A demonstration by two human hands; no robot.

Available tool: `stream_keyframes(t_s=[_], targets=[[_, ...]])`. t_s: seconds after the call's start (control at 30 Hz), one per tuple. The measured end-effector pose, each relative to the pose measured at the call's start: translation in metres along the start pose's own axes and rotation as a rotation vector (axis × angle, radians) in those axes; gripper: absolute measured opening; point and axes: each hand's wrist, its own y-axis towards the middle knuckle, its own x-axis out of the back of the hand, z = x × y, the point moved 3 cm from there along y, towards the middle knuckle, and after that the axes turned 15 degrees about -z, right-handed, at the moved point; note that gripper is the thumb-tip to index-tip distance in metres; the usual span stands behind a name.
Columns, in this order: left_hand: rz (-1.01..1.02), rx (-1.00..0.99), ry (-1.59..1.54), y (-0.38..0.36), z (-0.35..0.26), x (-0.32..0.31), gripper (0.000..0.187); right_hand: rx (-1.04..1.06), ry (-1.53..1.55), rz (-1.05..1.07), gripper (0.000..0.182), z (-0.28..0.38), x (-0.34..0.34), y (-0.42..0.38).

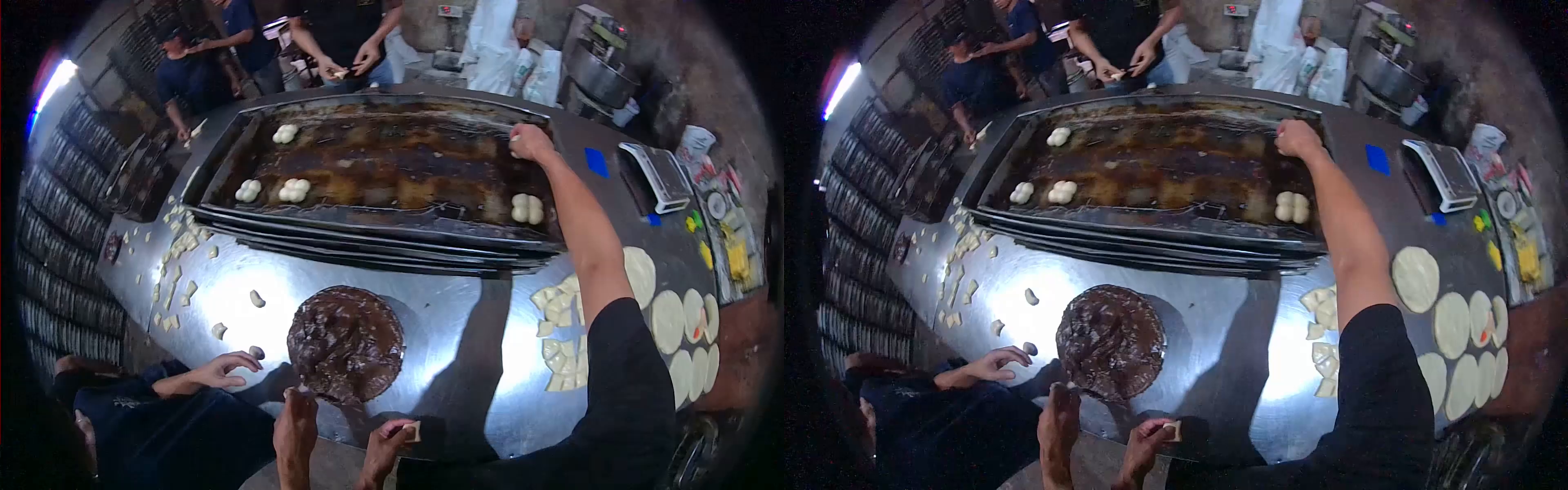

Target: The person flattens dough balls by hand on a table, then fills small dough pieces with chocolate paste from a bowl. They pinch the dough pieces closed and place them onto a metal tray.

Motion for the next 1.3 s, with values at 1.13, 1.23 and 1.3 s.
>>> stream_keyframes(t_s=[1.13,1.23,1.3], targets=[[0.071,-0.640,-0.274,-0.078,0.001,-0.161,0.030,-0.840,1.854,0.551,0.047,0.051,0.106,-0.520],[-0.101,-0.717,-0.170,-0.081,0.014,-0.141,0.037,-1.080,1.835,0.503,0.049,0.086,0.087,-0.536],[-0.198,-0.748,-0.085,-0.079,0.020,-0.119,0.042,-1.100,1.845,0.543,0.049,0.110,0.070,-0.539]])
